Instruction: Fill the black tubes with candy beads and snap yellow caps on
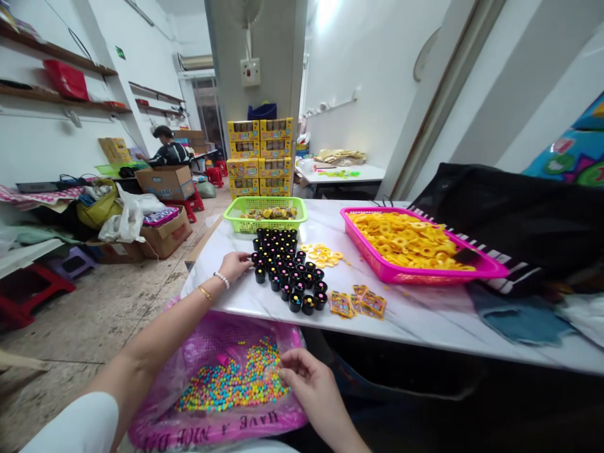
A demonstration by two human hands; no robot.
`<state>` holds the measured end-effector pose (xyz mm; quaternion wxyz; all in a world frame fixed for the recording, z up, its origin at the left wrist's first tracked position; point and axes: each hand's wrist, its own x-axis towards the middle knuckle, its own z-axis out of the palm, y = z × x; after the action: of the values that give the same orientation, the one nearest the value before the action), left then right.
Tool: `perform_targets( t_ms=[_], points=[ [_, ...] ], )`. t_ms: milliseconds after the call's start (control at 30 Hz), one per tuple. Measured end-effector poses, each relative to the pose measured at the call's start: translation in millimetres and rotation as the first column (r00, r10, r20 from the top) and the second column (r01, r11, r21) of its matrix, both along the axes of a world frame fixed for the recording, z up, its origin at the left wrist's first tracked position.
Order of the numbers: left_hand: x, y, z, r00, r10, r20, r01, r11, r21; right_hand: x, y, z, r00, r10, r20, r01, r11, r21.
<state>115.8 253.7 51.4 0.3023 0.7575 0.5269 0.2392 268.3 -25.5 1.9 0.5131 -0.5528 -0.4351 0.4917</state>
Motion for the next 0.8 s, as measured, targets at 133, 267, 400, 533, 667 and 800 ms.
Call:
perform_targets(
  t_ms=[133, 267, 400, 533, 667, 800],
  points=[
    [-2.1, -7.8, 5.5, 0.999, -0.029, 0.027, 0.03, 0.998, -0.049, 1.0, -2.6, 6.0, 0.999, -0.013, 0.043, 0.013, 1.0, 0.006],
    [-50.2, -48.7, 13.7, 0.999, -0.023, 0.041, 0.022, 0.999, 0.026, 21.1, -13.1, 3.3, 0.986, -0.145, 0.087, 0.144, 0.989, 0.01],
    [-130.3, -108.9, 13.7, 0.998, 0.061, -0.003, -0.06, 0.99, 0.124, 48.1, -25.0, -22.9, 0.93, -0.328, 0.165, 0.34, 0.939, -0.045],
    [-196.8, -160.6, -7.6, 0.958, 0.28, -0.058, -0.269, 0.951, 0.153, 41.7, -32.0, -45.1, 0.971, -0.219, 0.096, 0.232, 0.96, -0.157],
    [-219.4, -187.3, -39.3, 0.938, 0.307, 0.159, -0.233, 0.902, -0.364, 8.4, -30.5, -45.5, 0.998, -0.056, 0.022, 0.059, 0.974, -0.221],
    [-213.6, -190.7, -55.0, 0.87, 0.329, 0.367, -0.038, 0.787, -0.615, -1.4, -22.7, -44.5, 0.998, -0.05, 0.024, 0.055, 0.955, -0.293]
  ],
)
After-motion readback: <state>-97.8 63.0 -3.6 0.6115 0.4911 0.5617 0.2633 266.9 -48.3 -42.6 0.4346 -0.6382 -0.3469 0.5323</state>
